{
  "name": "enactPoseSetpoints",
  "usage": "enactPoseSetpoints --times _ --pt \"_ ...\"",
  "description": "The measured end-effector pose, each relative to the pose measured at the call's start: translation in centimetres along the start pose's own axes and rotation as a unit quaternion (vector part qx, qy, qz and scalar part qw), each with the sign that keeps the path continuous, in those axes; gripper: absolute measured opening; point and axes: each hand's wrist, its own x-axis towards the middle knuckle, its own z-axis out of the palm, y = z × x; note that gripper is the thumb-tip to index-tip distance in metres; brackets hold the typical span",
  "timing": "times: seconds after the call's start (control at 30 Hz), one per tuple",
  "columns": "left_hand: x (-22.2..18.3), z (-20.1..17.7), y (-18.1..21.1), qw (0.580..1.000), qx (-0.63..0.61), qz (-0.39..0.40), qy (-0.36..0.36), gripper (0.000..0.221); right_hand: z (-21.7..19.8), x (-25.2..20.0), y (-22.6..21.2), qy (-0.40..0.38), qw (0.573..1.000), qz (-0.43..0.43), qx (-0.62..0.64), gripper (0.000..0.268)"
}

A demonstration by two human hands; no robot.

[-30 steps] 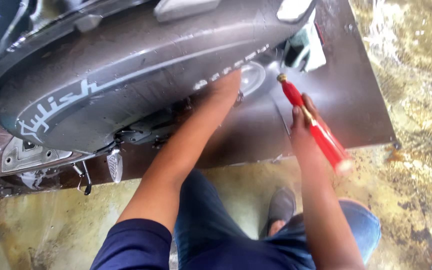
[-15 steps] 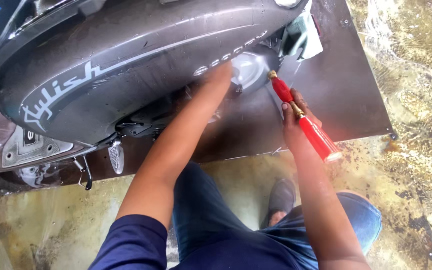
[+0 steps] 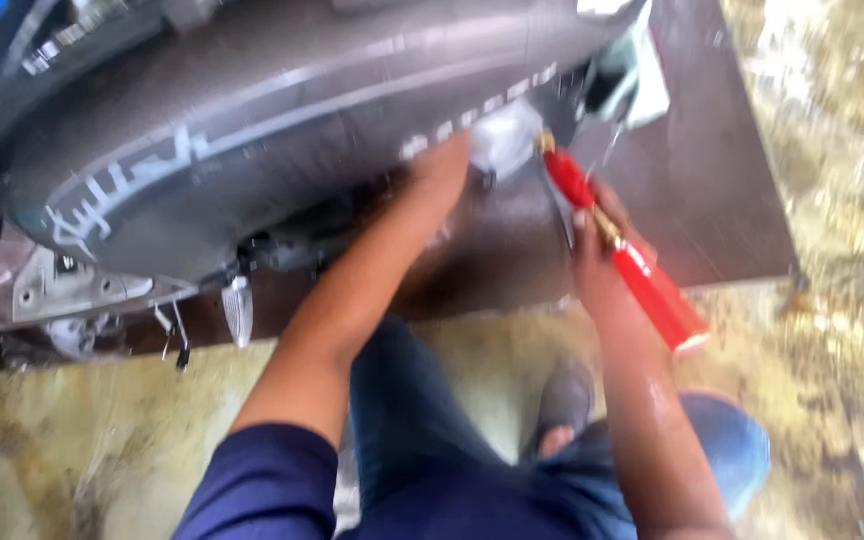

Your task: The person uses a high-pressure water spray gun to clean the rear section of a scooter. They systematically rinse the side panels, the rear wheel, the undercarriage, and the area beneath the seat, moving the spray nozzle to cover different surfaces.

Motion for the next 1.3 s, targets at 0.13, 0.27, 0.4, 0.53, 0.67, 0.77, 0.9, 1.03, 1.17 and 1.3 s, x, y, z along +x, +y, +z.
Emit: enactPoseSetpoints --times 0.13,0.27,0.4,0.53,0.67,0.77,0.9,1.03,1.17,1.3 --pt "-0.1 -0.6 0.5 1.000 0.003 -0.010 -0.012 0.043 1.0 0.6 0.9 0.005 0.999 -0.009 0.049 0.039" --pt "-0.2 -0.5 0.5 1.000 0.000 -0.014 -0.020 0.044 1.6 1.7 1.5 -0.001 0.994 0.083 0.067 0.037" --pt "0.0 -0.2 0.8 0.999 -0.001 -0.017 -0.027 0.046 1.5 1.2 0.6 0.015 0.990 0.025 0.135 0.038" --pt "0.1 0.5 1.1 1.000 0.004 -0.007 -0.025 0.049 1.3 0.9 0.0 -0.001 0.979 0.139 0.148 0.042" --pt "0.4 0.6 0.7 1.000 0.018 0.017 0.001 0.051 2.1 1.3 1.6 0.026 0.988 -0.153 0.027 0.036" --pt "1.0 -1.3 1.2 0.999 0.033 0.039 -0.007 0.052 1.4 2.4 1.9 0.002 0.995 -0.034 -0.096 0.040" --pt "-0.5 -4.8 2.7 0.988 0.011 0.092 -0.123 0.063 -1.2 1.4 -1.0 -0.091 0.968 0.132 -0.193 0.044" --pt "-4.1 -4.5 3.3 0.977 -0.026 0.199 0.071 0.060 -4.9 -1.2 -4.1 -0.092 0.994 0.052 -0.037 0.043" --pt "-7.7 -1.0 3.4 0.779 -0.592 -0.196 -0.069 0.043 -7.3 -2.1 -6.0 -0.104 0.992 0.068 0.023 0.044" --pt "-8.5 -0.6 1.6 0.360 -0.844 -0.397 -0.016 0.036 -7.2 -3.8 -7.2 -0.129 0.980 0.151 -0.005 0.047"
